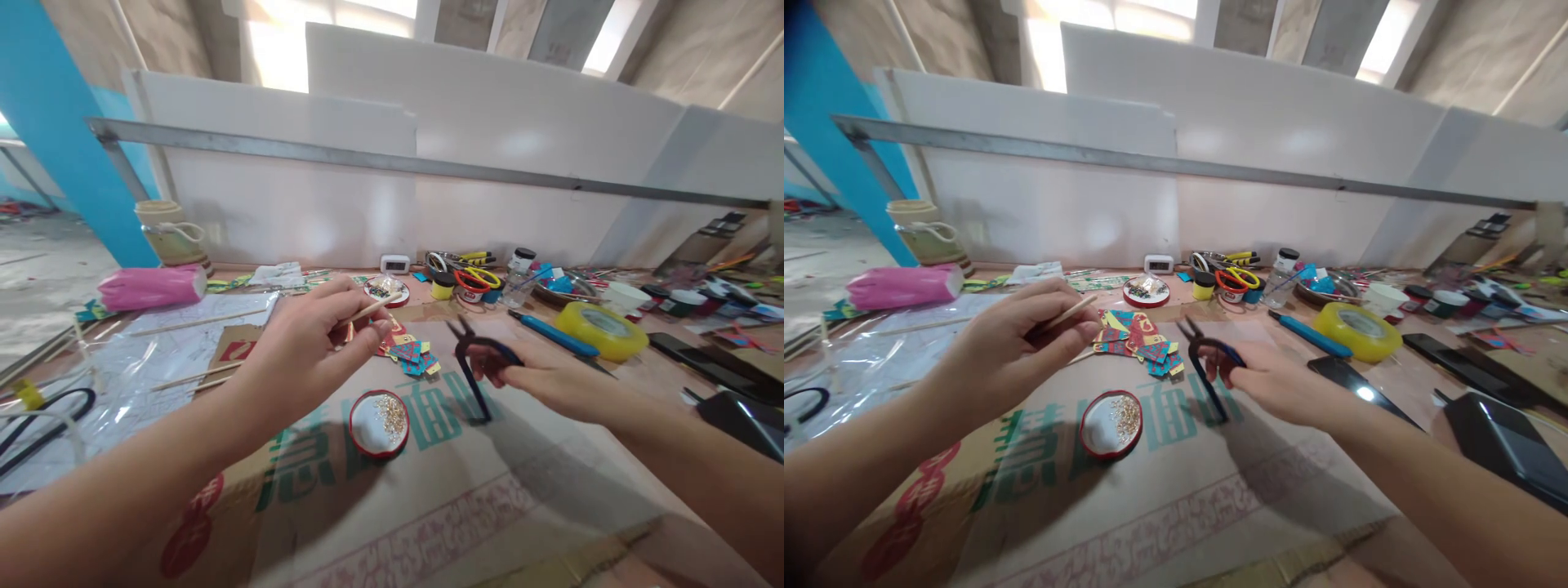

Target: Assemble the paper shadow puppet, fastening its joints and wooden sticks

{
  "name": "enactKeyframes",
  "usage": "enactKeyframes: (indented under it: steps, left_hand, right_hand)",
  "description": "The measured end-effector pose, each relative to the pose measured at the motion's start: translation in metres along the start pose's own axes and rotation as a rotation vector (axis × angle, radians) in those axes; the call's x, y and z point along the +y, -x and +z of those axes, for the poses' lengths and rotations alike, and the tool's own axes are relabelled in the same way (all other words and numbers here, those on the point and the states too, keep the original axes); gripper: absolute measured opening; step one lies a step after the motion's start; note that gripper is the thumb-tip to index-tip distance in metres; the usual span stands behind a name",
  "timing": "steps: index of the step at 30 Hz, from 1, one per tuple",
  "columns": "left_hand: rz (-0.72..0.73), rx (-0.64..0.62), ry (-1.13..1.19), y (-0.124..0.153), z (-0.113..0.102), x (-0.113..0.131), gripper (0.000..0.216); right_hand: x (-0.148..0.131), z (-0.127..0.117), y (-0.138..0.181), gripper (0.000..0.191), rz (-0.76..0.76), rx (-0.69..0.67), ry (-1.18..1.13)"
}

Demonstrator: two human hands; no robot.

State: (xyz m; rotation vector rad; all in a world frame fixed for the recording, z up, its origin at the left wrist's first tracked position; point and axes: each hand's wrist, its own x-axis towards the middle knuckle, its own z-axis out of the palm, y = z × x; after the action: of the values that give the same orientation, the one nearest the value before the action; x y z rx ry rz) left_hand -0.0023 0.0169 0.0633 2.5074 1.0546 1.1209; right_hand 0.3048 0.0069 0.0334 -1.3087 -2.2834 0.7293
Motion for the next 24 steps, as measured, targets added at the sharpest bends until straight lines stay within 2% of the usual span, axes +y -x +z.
enactKeyframes:
  steps: [4,6,10,16,19,22,24]
  left_hand:
    - [-0.005,0.01,-0.008,0.0,0.002,-0.003,0.021]
    - [-0.012,0.021,0.001,0.0,0.001,-0.004,0.02]
    - [-0.012,0.05,0.004,-0.001,0.0,-0.003,0.019]
    - [0.017,0.083,-0.043,-0.002,0.0,-0.004,0.018]
    - [0.008,0.118,-0.05,0.0,0.004,-0.003,0.017]
    - [-0.03,0.161,-0.015,0.006,0.015,-0.001,0.012]
    - [-0.021,0.152,0.026,0.012,0.026,0.0,0.009]
  right_hand:
    - [-0.016,-0.005,-0.016,0.052,-0.009,0.055,-0.535]
    - [-0.022,-0.004,-0.024,0.059,-0.008,0.063,-0.699]
    - [-0.039,0.002,-0.033,0.064,-0.026,-0.056,-0.834]
    - [-0.064,0.022,-0.032,0.048,-0.162,-0.186,-0.998]
    - [-0.069,0.03,-0.028,0.044,-0.143,-0.168,-1.102]
    - [-0.067,0.034,-0.026,0.048,-0.101,-0.1,-1.177]
    - [-0.064,0.038,-0.027,0.05,-0.063,-0.101,-1.25]
